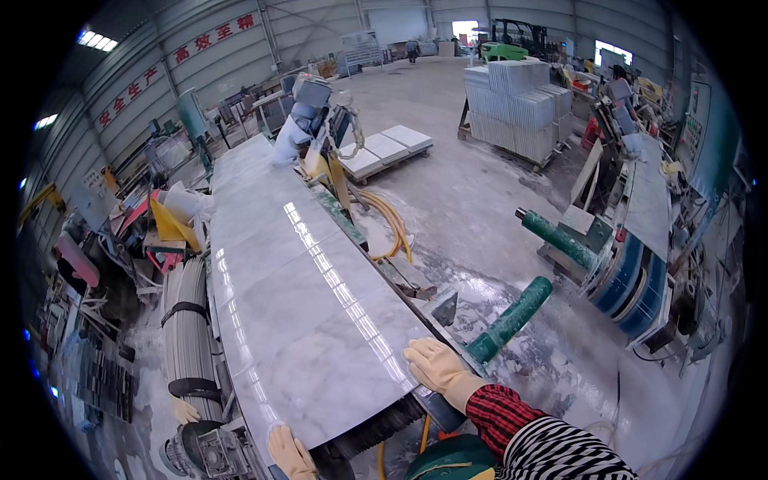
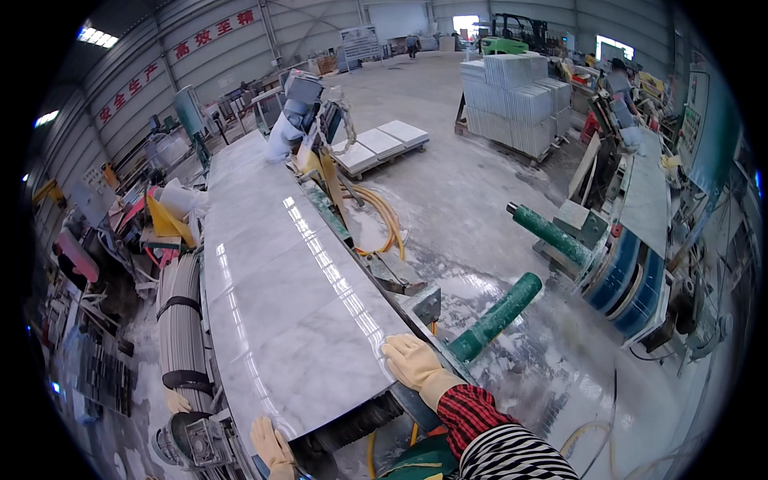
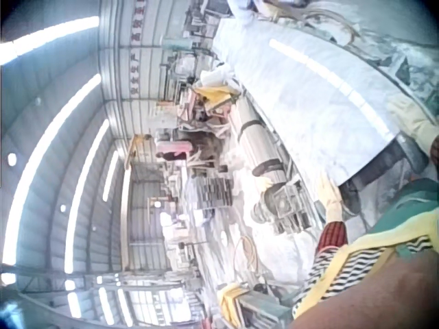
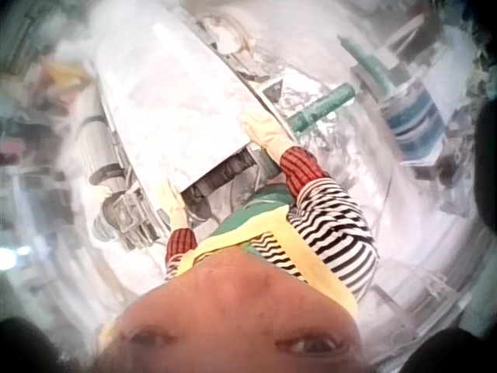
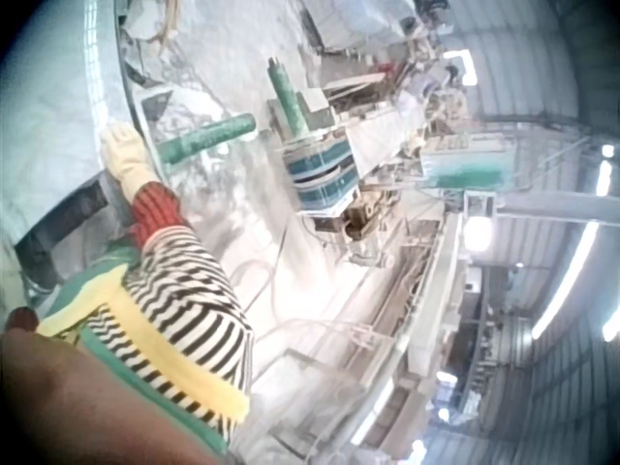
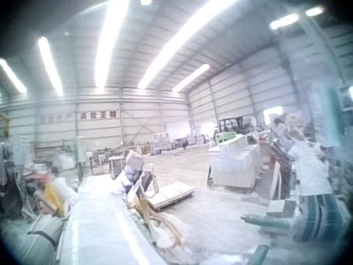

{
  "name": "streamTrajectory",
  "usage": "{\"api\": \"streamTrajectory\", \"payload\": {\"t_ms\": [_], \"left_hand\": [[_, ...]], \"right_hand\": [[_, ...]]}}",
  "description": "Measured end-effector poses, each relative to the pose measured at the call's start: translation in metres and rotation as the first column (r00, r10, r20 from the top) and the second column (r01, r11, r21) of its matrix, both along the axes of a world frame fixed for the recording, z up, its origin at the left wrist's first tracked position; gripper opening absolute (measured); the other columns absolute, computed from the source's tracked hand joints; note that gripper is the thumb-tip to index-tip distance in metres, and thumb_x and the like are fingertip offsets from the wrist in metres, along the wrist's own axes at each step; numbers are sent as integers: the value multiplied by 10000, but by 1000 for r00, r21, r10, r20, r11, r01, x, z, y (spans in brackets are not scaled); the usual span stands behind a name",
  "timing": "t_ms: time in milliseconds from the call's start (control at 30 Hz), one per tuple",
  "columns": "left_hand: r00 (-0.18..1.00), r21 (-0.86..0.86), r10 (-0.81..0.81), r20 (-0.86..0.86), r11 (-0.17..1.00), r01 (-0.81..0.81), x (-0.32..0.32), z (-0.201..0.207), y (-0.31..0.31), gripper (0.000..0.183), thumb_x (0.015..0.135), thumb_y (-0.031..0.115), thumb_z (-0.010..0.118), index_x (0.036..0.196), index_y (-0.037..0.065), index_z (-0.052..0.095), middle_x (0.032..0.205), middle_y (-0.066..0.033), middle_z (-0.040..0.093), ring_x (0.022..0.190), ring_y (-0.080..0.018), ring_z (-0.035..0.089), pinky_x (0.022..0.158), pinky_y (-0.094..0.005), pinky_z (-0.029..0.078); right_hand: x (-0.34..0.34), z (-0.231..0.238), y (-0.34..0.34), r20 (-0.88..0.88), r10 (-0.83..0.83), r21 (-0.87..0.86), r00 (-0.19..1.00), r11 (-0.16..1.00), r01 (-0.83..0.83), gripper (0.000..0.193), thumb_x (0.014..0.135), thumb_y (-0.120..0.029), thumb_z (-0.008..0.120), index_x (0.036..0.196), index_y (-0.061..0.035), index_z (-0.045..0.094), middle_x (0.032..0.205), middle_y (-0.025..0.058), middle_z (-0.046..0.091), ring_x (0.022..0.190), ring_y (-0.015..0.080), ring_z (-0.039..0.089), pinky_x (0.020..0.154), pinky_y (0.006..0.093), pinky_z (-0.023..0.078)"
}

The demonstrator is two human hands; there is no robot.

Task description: The person repeatedly picks up large rectangular stone slabs from a conveyor, lifts them, and places them onto a stack. The person wears gloves and an apron while performing this repetitive material handling task in a factory.

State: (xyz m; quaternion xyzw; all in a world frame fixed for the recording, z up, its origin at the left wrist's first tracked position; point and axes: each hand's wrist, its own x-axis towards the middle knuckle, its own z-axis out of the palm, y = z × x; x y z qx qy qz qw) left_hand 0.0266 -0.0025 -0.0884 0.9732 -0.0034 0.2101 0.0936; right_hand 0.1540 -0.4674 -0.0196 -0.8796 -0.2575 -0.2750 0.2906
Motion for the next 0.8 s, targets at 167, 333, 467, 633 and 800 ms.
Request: {"api": "streamTrajectory", "payload": {"t_ms": [167,333,467,633,800], "left_hand": [[1000,44,-4,-21,999,5,-7,-11,2,460,1054,188,531,1464,-20,549,1508,-286,547,1417,-501,473,1217,-599,312],[999,58,18,-35,998,-16,-7,-16,-1,484,1035,176,562,1479,-16,546,1505,-296,551,1430,-498,468,1220,-597,310],[973,164,195,-126,971,-173,2,12,-37,469,1015,229,605,1460,82,606,1442,-224,629,1353,-416,561,1166,-547,393],[995,201,-101,-27,974,104,8,-10,-65,589,900,279,685,1402,-10,580,1422,-285,583,1320,-500,525,1080,-585,415],[960,156,-203,-193,960,234,42,17,-165,610,881,299,745,1406,41,571,1320,-240,610,1234,-448,575,1028,-569,450]], "right_hand": [[-2,-6,-4,25,-17,14,1000,1000,17,206,862,-60,671,1066,-63,644,1100,123,678,1018,346,660,919,438,540],[-3,-17,-11,-43,-24,-40,999,999,23,251,830,-48,682,1075,-57,627,1089,141,665,1019,349,660,900,442,538],[-2,-30,-9,57,-43,39,997,998,40,236,830,-68,670,1063,-60,636,1055,129,669,994,348,661,897,452,535],[-3,-43,-4,8,-27,52,1000,998,27,241,862,-115,646,1095,-58,660,1163,155,686,1119,357,655,1010,456,506],[-8,-77,-14,-26,-28,-18,999,999,28,304,928,-146,557,1188,-46,680,1313,190,666,1270,356,605,1135,465,437]]}}
